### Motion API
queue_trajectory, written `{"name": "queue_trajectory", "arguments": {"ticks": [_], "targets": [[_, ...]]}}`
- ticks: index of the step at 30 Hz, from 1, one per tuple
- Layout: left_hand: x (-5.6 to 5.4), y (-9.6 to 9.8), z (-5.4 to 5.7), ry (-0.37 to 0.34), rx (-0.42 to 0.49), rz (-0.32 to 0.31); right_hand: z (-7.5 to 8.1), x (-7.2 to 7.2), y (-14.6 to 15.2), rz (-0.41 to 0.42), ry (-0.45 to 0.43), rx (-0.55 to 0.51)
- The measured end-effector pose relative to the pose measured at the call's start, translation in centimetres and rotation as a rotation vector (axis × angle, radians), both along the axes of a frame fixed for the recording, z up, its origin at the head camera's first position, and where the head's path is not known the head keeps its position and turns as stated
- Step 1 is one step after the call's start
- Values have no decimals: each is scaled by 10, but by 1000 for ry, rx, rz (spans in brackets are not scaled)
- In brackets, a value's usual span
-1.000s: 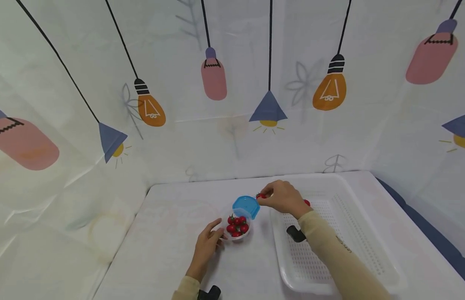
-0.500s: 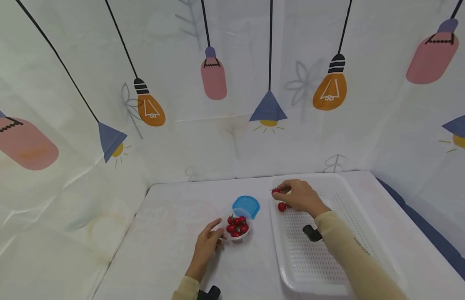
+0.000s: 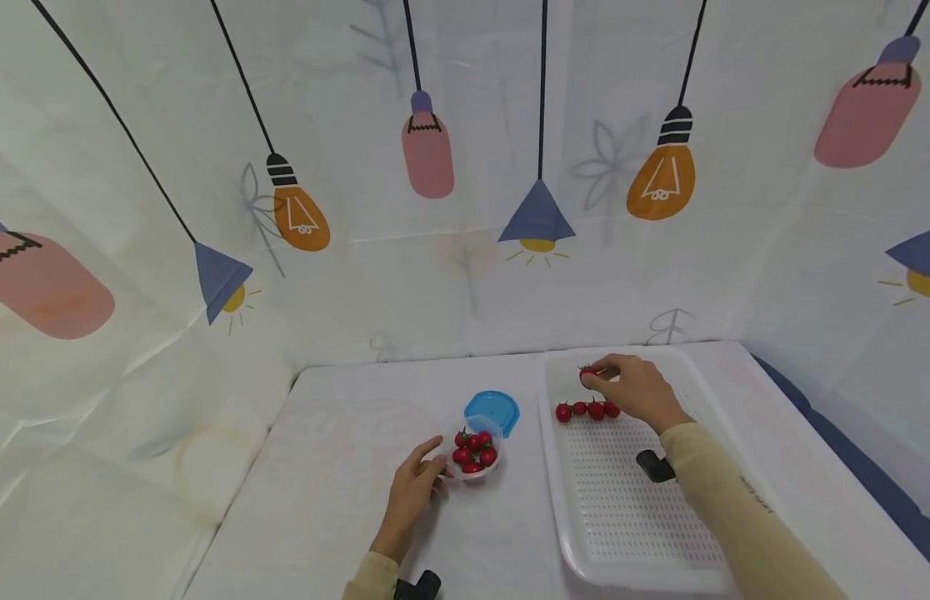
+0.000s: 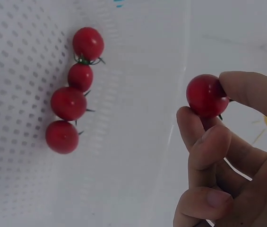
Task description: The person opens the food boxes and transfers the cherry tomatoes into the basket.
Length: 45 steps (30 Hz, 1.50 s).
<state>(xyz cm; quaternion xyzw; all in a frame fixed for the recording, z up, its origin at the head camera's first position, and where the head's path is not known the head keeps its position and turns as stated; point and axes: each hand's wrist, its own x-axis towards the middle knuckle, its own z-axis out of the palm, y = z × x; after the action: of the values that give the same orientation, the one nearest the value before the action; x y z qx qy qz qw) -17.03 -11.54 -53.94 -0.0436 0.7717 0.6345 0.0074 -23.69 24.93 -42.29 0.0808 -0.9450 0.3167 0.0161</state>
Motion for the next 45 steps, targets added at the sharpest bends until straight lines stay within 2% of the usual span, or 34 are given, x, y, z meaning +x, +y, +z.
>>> {"name": "queue_trajectory", "arguments": {"ticks": [5, 17, 27, 38, 45], "targets": [[0, 0, 0, 4, -2, -1, -5, -1, 13, -22, 1, 13], [2, -1, 2, 8, 25, -9, -25, -5, 34, -75, -102, 39], [3, 0, 3, -3, 15, -4, -32, -8, 40, -81, -126, 40], [2, -1, 4, 0, 27, -16, -46, -14, 48, -87, -163, 86], [2, -1, 6, -1, 35, -15, -48, -19, 48, -88, -208, 148]]}}
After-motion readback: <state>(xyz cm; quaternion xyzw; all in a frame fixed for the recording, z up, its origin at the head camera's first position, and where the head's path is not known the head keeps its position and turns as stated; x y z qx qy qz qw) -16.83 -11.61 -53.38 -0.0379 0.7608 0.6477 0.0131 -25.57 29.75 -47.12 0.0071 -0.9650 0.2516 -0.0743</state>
